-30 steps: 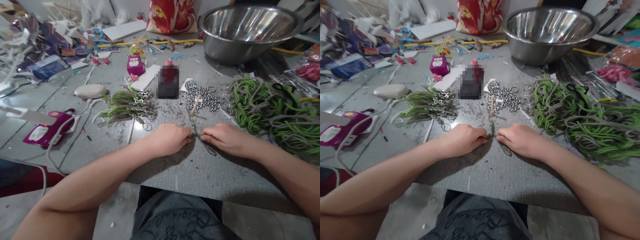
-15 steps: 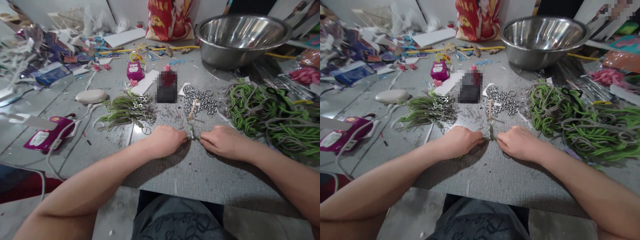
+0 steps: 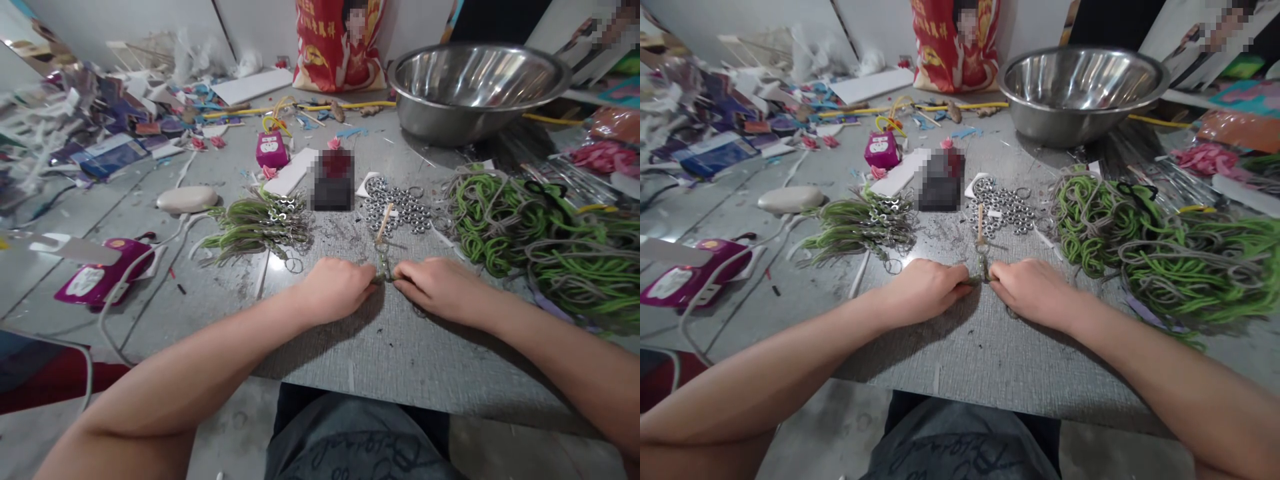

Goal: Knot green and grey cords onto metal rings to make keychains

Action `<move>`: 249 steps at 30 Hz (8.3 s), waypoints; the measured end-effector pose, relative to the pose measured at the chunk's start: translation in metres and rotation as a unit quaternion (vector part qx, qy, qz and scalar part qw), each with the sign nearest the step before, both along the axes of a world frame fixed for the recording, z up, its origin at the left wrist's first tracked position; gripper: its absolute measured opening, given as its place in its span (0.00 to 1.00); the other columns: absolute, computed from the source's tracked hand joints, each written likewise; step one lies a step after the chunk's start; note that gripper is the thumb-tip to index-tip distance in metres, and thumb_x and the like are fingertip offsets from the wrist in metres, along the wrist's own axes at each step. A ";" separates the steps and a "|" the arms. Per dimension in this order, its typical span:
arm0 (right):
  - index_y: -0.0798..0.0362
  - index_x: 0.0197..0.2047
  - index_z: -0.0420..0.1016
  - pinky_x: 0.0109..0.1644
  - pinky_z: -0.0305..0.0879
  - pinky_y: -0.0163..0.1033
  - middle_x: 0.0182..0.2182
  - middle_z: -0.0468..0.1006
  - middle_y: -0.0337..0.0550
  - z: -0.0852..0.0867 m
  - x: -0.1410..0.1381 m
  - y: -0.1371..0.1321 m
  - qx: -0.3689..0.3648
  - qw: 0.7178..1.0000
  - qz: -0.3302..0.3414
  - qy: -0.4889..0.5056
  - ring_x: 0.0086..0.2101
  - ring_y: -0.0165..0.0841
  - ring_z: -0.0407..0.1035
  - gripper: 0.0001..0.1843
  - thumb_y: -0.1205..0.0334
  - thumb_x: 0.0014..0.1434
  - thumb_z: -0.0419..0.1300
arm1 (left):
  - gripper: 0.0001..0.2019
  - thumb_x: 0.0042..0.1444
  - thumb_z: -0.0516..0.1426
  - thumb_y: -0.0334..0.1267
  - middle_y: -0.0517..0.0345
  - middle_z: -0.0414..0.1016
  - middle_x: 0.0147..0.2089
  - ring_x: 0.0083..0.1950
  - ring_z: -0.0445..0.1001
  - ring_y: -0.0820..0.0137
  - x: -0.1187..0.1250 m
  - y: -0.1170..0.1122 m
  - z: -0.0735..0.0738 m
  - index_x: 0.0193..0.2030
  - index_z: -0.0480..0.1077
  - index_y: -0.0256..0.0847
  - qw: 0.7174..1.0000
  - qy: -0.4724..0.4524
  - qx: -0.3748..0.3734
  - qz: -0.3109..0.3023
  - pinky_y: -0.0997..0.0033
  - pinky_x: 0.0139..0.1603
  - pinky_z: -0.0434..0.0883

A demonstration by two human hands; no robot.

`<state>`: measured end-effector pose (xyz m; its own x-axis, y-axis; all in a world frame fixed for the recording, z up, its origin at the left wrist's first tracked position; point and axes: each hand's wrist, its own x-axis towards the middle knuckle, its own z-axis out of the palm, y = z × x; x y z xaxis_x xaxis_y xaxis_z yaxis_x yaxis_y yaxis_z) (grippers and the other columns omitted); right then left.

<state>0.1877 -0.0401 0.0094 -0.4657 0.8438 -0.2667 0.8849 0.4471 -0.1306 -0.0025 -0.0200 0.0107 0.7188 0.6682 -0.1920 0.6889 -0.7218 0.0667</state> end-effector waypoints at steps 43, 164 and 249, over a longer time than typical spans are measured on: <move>0.54 0.44 0.75 0.39 0.63 0.40 0.38 0.76 0.47 -0.025 0.048 0.039 0.240 0.968 -0.061 0.042 0.37 0.36 0.69 0.16 0.63 0.61 0.47 | 0.17 0.60 0.49 0.45 0.53 0.68 0.39 0.38 0.65 0.67 -0.005 0.003 -0.011 0.53 0.68 0.47 0.980 -0.097 0.053 -0.167 0.67 0.37 0.64; 0.51 0.33 0.70 0.34 0.62 0.38 0.28 0.75 0.39 0.006 0.027 0.007 0.101 0.974 0.070 0.193 0.30 0.32 0.69 0.06 0.62 0.58 0.53 | 0.13 0.51 0.49 0.30 0.57 0.75 0.37 0.38 0.65 0.68 -0.019 0.020 -0.006 0.32 0.75 0.43 0.948 -0.222 0.106 -0.204 0.65 0.39 0.64; 0.44 0.39 0.77 0.37 0.69 0.40 0.35 0.81 0.37 -0.025 0.005 -0.008 0.168 0.897 -0.044 0.407 0.34 0.33 0.74 0.11 0.64 0.58 0.54 | 0.17 0.61 0.50 0.39 0.61 0.66 0.19 0.26 0.62 0.73 0.013 0.009 -0.011 0.22 0.67 0.37 0.954 -0.294 0.054 -0.028 0.73 0.29 0.61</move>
<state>0.1926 -0.0478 -0.0161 -0.3187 0.8555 0.4080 0.5919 0.5159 -0.6193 0.0103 -0.0113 -0.0007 0.7162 0.6180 0.3242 0.5149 -0.7815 0.3523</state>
